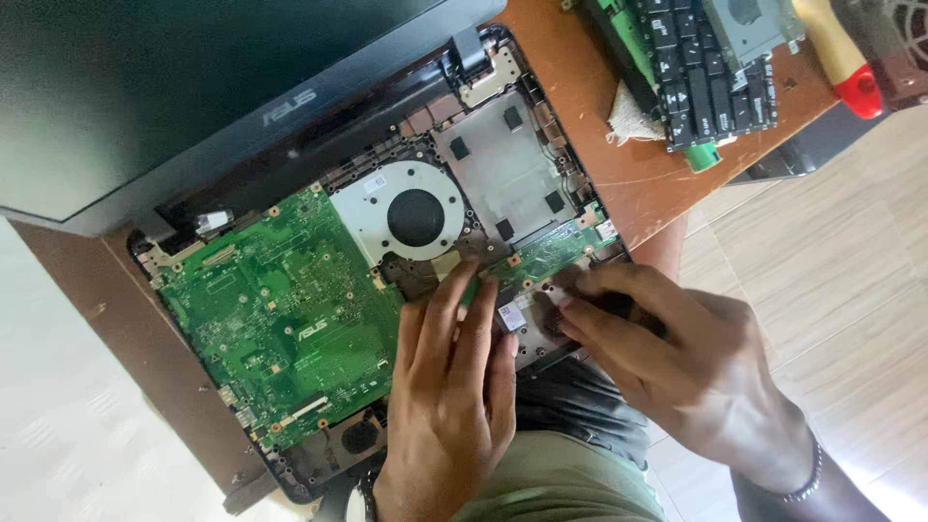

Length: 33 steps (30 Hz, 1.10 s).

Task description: The person uses a screwdriver to remove screws from the internal frame of a disassembled laptop. They then insert a small white connector into a port on the motherboard and secure it by tightening screws with the screwdriver.

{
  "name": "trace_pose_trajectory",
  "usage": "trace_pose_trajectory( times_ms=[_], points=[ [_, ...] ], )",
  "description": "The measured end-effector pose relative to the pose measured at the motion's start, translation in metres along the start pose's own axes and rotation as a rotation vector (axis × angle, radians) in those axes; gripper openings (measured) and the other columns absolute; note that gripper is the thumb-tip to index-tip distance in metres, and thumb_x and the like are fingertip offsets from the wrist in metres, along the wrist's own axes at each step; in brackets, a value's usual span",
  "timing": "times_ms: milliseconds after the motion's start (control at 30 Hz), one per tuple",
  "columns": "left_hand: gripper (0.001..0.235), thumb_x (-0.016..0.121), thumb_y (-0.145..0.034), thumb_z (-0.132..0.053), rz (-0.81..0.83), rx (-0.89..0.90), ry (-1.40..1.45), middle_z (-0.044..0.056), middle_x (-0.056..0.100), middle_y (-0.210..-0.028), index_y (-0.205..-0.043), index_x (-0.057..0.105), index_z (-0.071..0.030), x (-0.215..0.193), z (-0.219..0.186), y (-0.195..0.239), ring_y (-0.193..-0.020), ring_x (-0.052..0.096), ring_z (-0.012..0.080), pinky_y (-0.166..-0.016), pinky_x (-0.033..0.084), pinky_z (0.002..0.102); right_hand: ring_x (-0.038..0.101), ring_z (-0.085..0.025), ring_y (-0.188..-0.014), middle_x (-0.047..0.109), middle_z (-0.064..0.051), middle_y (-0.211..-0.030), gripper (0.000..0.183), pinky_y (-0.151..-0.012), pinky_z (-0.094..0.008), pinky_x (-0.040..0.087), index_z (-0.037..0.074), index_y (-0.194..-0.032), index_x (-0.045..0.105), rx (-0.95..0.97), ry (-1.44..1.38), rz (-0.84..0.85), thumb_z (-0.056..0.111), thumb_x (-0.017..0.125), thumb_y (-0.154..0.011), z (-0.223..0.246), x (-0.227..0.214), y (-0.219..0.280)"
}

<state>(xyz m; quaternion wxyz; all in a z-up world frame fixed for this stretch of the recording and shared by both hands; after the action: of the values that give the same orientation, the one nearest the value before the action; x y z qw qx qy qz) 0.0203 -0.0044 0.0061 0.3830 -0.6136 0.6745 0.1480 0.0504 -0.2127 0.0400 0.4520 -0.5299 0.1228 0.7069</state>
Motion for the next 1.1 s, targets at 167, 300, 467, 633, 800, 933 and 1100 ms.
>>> trace_pose_trajectory(
  times_ms=[167, 300, 467, 633, 800, 933, 1100],
  points=[
    [0.041, 0.06, -0.115, -0.012, -0.013, 0.008, 0.028, 0.029, 0.061, -0.155, -0.148, 0.06, 0.013, 0.001, 0.0, -0.001, -0.129, 0.066, 0.0466, -0.114, 0.055, 0.056, 0.078, -0.027, -0.078, 0.071, -0.03, -0.149, 0.017, -0.063, -0.04, 0.064, 0.004, -0.118, 0.074, -0.071, 0.002, -0.014, 0.012, 0.083, -0.107, 0.0, 0.007, -0.009],
    [0.035, 0.062, -0.114, -0.008, -0.049, 0.022, 0.069, 0.029, 0.065, -0.152, -0.142, 0.064, 0.014, -0.001, -0.001, -0.002, -0.128, 0.067, 0.0457, -0.113, 0.058, 0.054, 0.078, -0.027, -0.08, 0.069, -0.032, -0.152, 0.01, -0.066, -0.039, 0.064, 0.001, -0.115, 0.078, -0.127, 0.032, 0.043, 0.009, 0.076, -0.11, -0.001, 0.01, -0.017],
    [0.034, 0.062, -0.116, -0.01, -0.067, 0.043, 0.075, 0.028, 0.067, -0.15, -0.14, 0.065, 0.014, 0.0, 0.0, -0.001, -0.129, 0.069, 0.0448, -0.114, 0.059, 0.054, 0.072, -0.03, -0.069, 0.065, -0.034, -0.157, 0.014, -0.066, -0.041, 0.064, 0.004, -0.12, 0.079, -0.127, 0.051, 0.104, 0.012, 0.075, -0.11, -0.006, 0.011, -0.016],
    [0.034, 0.058, -0.116, -0.008, -0.068, 0.035, 0.094, 0.03, 0.068, -0.148, -0.142, 0.061, 0.014, 0.0, -0.001, -0.002, -0.129, 0.07, 0.0456, -0.114, 0.058, 0.054, 0.075, -0.034, -0.077, 0.065, -0.038, -0.155, 0.015, -0.063, -0.041, 0.061, 0.004, -0.116, 0.075, -0.208, 0.142, 0.173, 0.008, 0.061, -0.114, -0.005, 0.013, -0.017],
    [0.032, 0.056, -0.117, -0.01, -0.049, 0.009, 0.101, 0.029, 0.068, -0.148, -0.14, 0.061, 0.011, 0.001, -0.001, -0.001, -0.13, 0.069, 0.0455, -0.116, 0.056, 0.054, 0.071, -0.035, -0.075, 0.068, -0.035, -0.153, 0.012, -0.063, -0.042, 0.06, 0.007, -0.108, 0.075, -0.174, 0.131, 0.149, 0.009, 0.064, -0.113, -0.002, 0.014, -0.018],
    [0.027, 0.054, -0.115, -0.009, -0.017, -0.002, 0.124, 0.03, 0.066, -0.149, -0.134, 0.062, 0.009, -0.001, -0.001, -0.003, -0.13, 0.067, 0.0465, -0.118, 0.054, 0.055, 0.072, -0.034, -0.073, 0.068, -0.032, -0.153, 0.007, -0.06, -0.042, 0.06, 0.009, -0.114, 0.075, -0.195, 0.201, 0.173, 0.01, 0.068, -0.112, -0.001, 0.014, -0.018],
    [0.024, 0.057, -0.116, -0.007, -0.029, 0.049, 0.077, 0.031, 0.064, -0.149, -0.131, 0.063, 0.011, -0.003, -0.002, -0.003, -0.125, 0.067, 0.0462, -0.114, 0.057, 0.055, 0.079, -0.029, -0.081, 0.066, -0.034, -0.154, 0.013, -0.062, -0.041, 0.064, 0.004, -0.119, 0.077, -0.14, 0.092, 0.131, 0.012, 0.072, -0.111, 0.001, 0.008, -0.015]
  ],
)
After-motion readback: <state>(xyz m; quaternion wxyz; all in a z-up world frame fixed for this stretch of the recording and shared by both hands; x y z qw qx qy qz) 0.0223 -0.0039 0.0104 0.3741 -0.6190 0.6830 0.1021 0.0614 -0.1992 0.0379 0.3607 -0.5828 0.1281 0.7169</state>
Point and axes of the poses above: each hand's wrist, its own y-axis away from the middle knuckle, its own x-axis out of the palm, z = x × y, the point moved 2 cm from there along -y, towards the middle knuckle
